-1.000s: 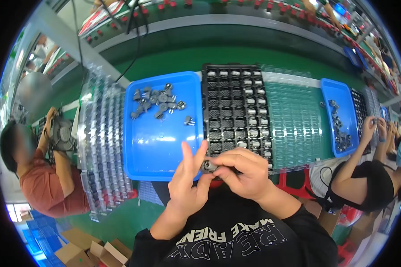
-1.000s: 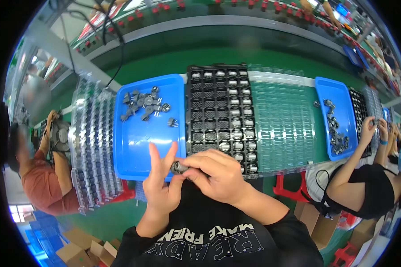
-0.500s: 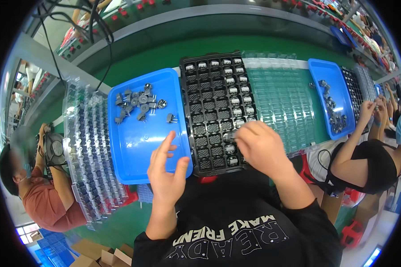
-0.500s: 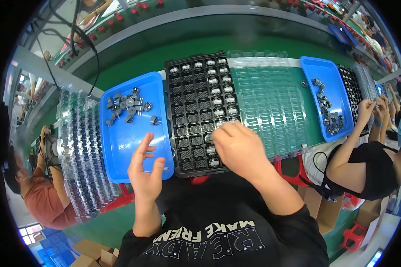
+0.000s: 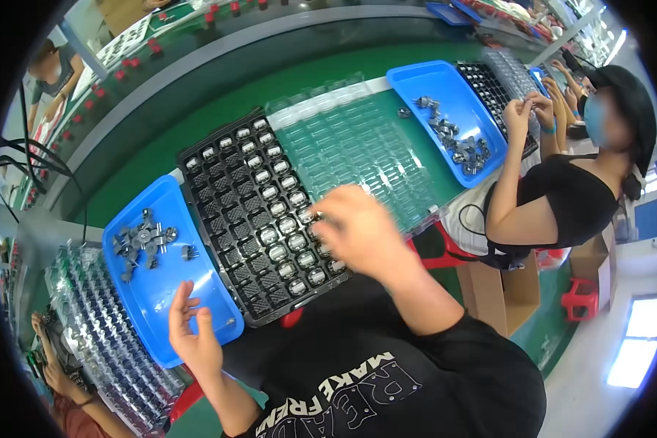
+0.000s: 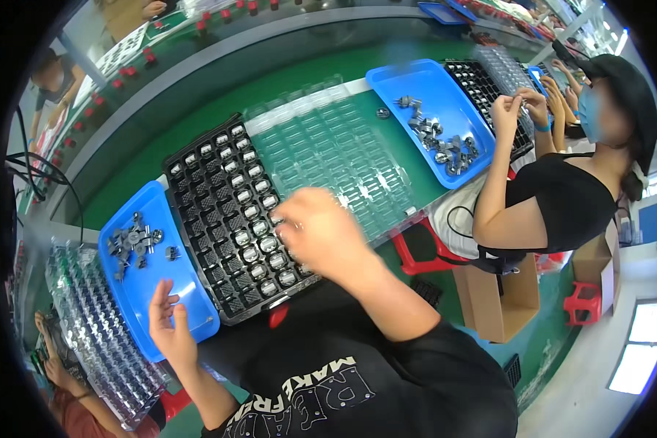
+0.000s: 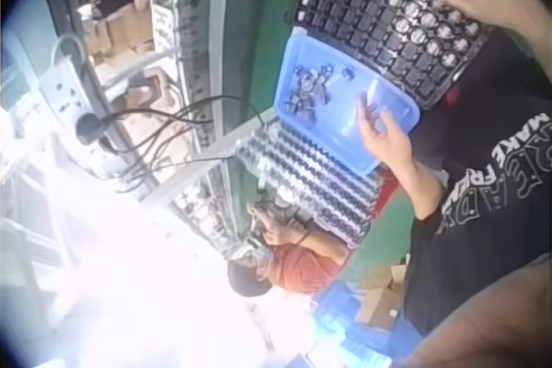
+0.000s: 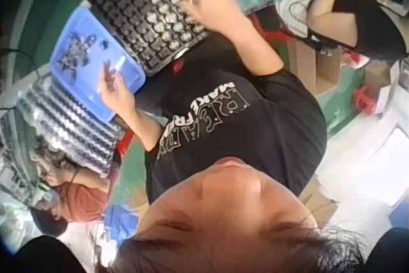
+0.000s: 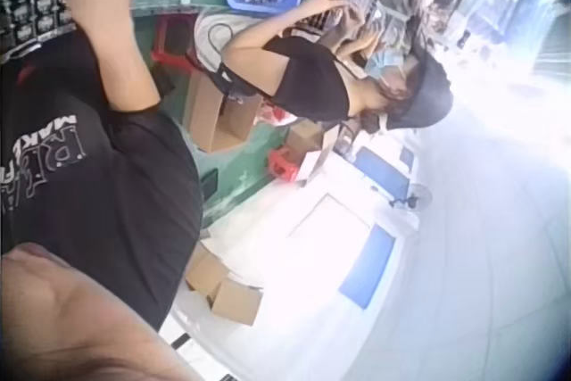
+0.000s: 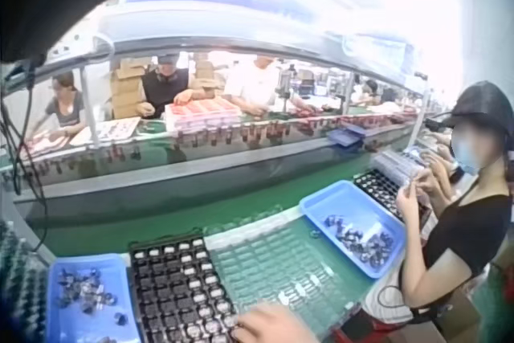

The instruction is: The person is manually placing small electronic components from a blue storage tray into a black compartmentalized grid tray on an assembly line.

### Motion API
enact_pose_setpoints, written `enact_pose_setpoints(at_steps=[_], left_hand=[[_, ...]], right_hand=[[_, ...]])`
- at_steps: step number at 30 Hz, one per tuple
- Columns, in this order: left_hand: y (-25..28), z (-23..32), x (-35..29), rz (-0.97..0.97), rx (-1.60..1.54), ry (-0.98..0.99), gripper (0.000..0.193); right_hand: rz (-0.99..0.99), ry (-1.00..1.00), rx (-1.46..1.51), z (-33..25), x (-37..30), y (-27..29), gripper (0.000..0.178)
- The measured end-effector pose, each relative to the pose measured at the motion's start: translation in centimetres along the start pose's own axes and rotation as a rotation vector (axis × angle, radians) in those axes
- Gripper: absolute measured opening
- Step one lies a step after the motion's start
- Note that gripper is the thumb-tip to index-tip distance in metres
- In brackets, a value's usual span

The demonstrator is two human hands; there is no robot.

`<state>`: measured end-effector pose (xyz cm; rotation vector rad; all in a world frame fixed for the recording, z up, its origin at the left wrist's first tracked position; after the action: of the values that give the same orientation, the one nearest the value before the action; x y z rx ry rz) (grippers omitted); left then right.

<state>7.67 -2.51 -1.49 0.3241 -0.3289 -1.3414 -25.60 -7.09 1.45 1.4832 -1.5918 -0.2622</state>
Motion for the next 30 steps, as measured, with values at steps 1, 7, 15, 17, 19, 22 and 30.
enact_pose_setpoints(at_steps=[1,7,15,17,19,22,30], left_hand=[[0.4,-0.3,0.2,-0.001,-0.006,0.007,0.049],[0.8,-0.9,2.1,0.049,-0.002,0.030,0.047],[-0.4,0.7,4.3,0.032,-0.115,-0.005,0.047],[-0.4,0.9,4.3,0.037,-0.114,-0.014,0.048],[0.0,0.6,4.5,0.051,-0.115,-0.007,0.047],[-0.1,0.5,5.0,0.065,-0.077,0.002,0.047],[-0.7,2.5,9.5,-0.040,0.469,-0.048,0.044]], right_hand=[[0.031,-0.178,-0.113,1.3,-1.0,2.8,0.023],[0.048,-0.688,-0.487,8.7,-7.8,11.4,0.031],[0.008,-0.692,-0.357,10.6,-9.2,11.3,0.017],[0.026,-0.626,-0.351,10.4,-9.7,10.7,0.013],[0.084,-0.534,-0.329,10.4,-10.2,10.2,0.005],[0.095,-0.430,-0.387,10.0,-10.8,10.6,0.009],[-0.012,-0.655,-0.285,12.2,-11.8,10.9,0.015]])
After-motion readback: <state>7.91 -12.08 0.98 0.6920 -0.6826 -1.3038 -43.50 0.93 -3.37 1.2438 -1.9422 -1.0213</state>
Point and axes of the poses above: each hand's wrist, its own x-axis towards the middle knuckle, its own y-axis out of the back of the hand, z = x × y, the point moved 3 cm from there along x, towards the middle knuckle, and after that the axes turned 8 degrees about y, right-handed, at the moved point
